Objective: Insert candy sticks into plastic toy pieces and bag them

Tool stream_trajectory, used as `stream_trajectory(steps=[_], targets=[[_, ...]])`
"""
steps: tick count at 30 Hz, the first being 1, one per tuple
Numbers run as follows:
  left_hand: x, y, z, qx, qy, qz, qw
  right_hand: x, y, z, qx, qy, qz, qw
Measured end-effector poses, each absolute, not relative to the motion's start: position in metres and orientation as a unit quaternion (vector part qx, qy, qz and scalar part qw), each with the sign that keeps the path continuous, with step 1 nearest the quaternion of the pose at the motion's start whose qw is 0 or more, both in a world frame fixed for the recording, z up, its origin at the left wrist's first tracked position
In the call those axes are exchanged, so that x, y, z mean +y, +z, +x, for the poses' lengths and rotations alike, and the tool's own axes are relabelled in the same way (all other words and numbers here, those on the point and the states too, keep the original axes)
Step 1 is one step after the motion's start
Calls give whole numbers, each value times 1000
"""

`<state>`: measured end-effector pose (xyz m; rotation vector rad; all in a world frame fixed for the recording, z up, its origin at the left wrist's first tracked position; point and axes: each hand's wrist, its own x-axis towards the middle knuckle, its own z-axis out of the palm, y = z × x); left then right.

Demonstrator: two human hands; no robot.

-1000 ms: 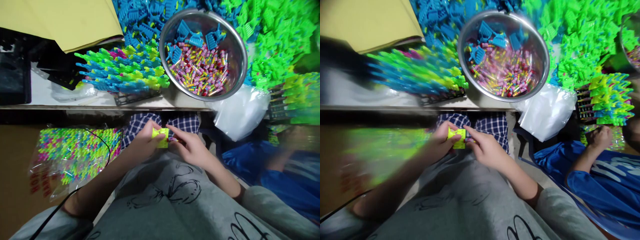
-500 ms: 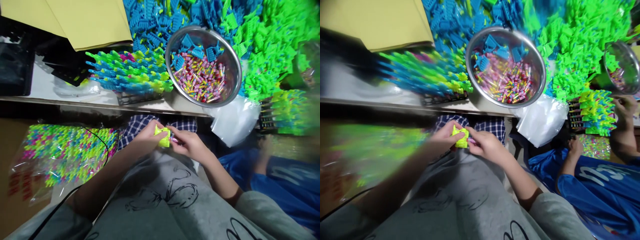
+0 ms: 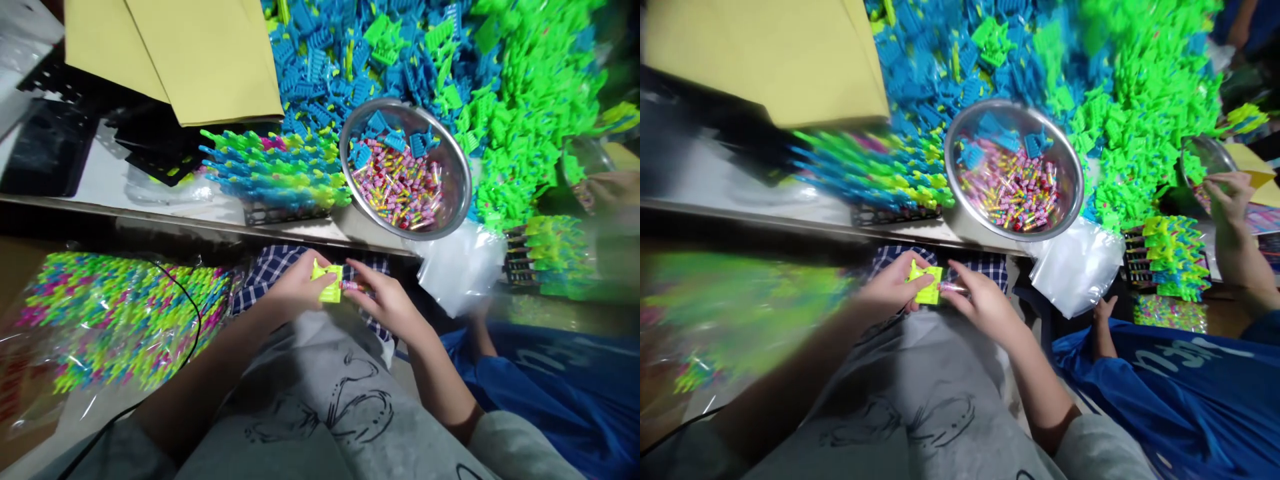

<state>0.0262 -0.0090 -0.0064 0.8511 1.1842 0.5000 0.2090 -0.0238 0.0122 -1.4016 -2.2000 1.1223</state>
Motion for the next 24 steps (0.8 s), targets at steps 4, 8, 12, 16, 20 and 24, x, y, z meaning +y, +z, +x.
stream_trajectory(steps=[4, 8, 12, 16, 20, 24], targets=[[-7, -1, 25, 554, 233, 385, 700, -19, 20, 207, -814, 361, -439, 123], [-9, -2, 20, 558, 239, 373, 701, -20, 20, 199, -827, 363, -420, 91], [-10, -11, 4, 557, 238, 376, 701, -20, 17, 185, -808, 374, -446, 93], [-7, -16, -27, 505, 262, 356, 742, -9, 11, 174, -791, 377, -471, 98], [-1, -34, -64, 544, 385, 395, 633, -4, -12, 165, -651, 496, -529, 226], [5, -74, -83, 665, 360, 594, 274, -16, -30, 144, -401, 673, -530, 325]])
